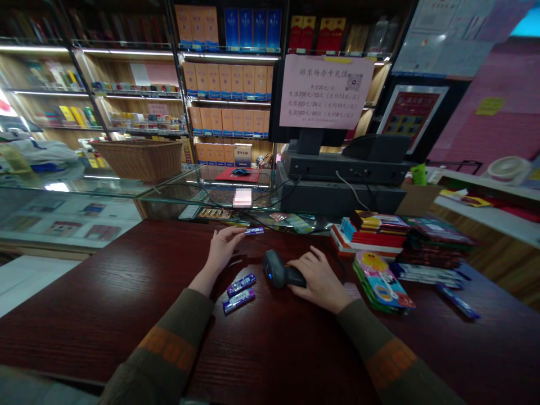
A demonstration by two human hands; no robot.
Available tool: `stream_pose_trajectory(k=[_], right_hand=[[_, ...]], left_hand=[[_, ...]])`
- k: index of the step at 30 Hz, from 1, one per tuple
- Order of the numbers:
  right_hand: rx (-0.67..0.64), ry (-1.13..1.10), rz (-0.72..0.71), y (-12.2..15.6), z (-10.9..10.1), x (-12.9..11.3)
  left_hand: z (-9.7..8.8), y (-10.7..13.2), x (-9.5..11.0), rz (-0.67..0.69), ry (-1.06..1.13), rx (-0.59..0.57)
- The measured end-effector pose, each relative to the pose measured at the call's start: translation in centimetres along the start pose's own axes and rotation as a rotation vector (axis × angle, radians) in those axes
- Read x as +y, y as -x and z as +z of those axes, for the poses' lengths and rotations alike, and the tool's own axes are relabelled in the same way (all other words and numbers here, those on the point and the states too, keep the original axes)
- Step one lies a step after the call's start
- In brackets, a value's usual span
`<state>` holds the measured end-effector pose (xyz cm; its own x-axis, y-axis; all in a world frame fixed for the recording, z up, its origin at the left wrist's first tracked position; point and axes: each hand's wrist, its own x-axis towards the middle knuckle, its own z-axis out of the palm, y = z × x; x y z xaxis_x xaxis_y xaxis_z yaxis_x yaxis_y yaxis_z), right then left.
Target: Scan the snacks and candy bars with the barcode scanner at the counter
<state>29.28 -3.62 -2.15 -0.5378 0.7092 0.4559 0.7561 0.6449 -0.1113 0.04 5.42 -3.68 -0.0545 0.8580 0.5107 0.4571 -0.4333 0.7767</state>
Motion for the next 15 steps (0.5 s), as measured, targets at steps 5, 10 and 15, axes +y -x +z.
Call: stream_pose_trajectory(k=[5, 10, 15], right_hand=[[0.097, 0.084, -0.044, -0.3, -0.8, -0.3], [0.147, 0.118, -0.074, -0.7, -1.6, -1.1], [0.151, 0.124, -0.05, -0.8, -1.7, -1.4]], left_hand=[[0.0, 0.1, 0.1, 0.002, 0.002, -0.015], [0.1, 0.0, 0.1, -0.005, -0.007, -0.029], [0.1, 0.0, 0.3, -0.034, -0.002, -0.027]])
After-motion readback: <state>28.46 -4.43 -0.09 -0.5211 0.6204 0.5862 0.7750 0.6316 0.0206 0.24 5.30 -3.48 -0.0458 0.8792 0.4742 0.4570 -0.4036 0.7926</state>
